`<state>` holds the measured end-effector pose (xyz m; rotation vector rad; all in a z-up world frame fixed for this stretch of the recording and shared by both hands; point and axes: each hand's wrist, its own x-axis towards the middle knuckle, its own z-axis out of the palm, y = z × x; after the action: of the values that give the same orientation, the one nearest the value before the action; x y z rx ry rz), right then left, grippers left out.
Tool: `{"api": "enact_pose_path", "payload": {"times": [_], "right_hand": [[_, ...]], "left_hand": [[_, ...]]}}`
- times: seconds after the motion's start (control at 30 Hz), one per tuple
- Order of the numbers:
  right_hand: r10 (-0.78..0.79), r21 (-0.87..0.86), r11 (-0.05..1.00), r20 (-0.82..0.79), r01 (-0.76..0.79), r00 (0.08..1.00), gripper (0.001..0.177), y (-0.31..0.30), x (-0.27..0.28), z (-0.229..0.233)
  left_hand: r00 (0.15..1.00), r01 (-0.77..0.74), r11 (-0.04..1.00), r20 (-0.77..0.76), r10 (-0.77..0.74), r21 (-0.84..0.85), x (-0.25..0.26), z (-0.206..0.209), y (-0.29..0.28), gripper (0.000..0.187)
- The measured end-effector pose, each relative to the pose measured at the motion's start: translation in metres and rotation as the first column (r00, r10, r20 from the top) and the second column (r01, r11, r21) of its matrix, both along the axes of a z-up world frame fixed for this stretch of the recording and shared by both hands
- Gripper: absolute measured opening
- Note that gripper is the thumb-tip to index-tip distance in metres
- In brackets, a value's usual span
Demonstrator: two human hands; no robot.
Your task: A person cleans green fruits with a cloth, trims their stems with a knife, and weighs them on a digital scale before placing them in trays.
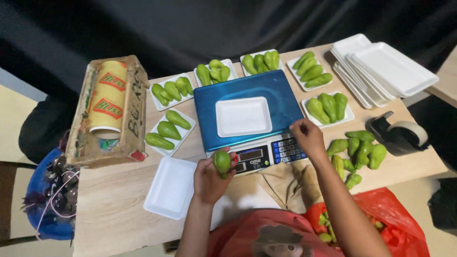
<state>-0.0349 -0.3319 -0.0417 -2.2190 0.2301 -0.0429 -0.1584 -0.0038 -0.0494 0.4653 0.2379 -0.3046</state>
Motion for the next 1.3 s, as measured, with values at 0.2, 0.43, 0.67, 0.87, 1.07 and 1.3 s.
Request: {"api": "enact_pose_path", "payload": {"times": [0.2,0.43,0.67,0.87,1.07,1.3], "right_hand": [[0.094,-0.291,0.937,-0.327,-0.195,0.940,0.065,0.000,-0.112,0.010],[0.095,-0.374,0.905,-0.283,-0.201,0.954,0.047,0.004,-0.131,-0.032],[0.144,-0.381,0.895,-0.248,-0.233,0.958,0.039,-0.019,-0.149,-0.070],[0.086,0.242,0.957,0.296,-0.162,0.951,0.015,-0.024,-0.203,-0.012],[0.203,0.189,0.921,0.512,-0.340,0.835,0.033,0.014,-0.284,0.047],[0.165,0.316,0.904,0.364,-0.288,0.917,0.034,-0.003,-0.328,0.022]], "left_hand": [[0.999,0.041,0.999,-0.032,-0.039,0.034,-0.003,-0.010,-0.036,0.070],[0.972,0.176,0.984,-0.152,-0.178,-0.028,-0.006,-0.007,-0.079,0.062],[0.945,0.203,0.978,-0.268,-0.185,0.041,-0.031,-0.001,-0.120,0.054],[0.979,0.106,0.916,-0.204,-0.027,0.387,-0.079,-0.008,-0.142,0.040],[0.999,-0.027,0.811,-0.004,0.036,0.585,-0.144,-0.006,-0.192,0.047],[0.965,-0.133,0.488,0.226,-0.134,0.862,-0.217,-0.066,-0.221,0.027]]}}
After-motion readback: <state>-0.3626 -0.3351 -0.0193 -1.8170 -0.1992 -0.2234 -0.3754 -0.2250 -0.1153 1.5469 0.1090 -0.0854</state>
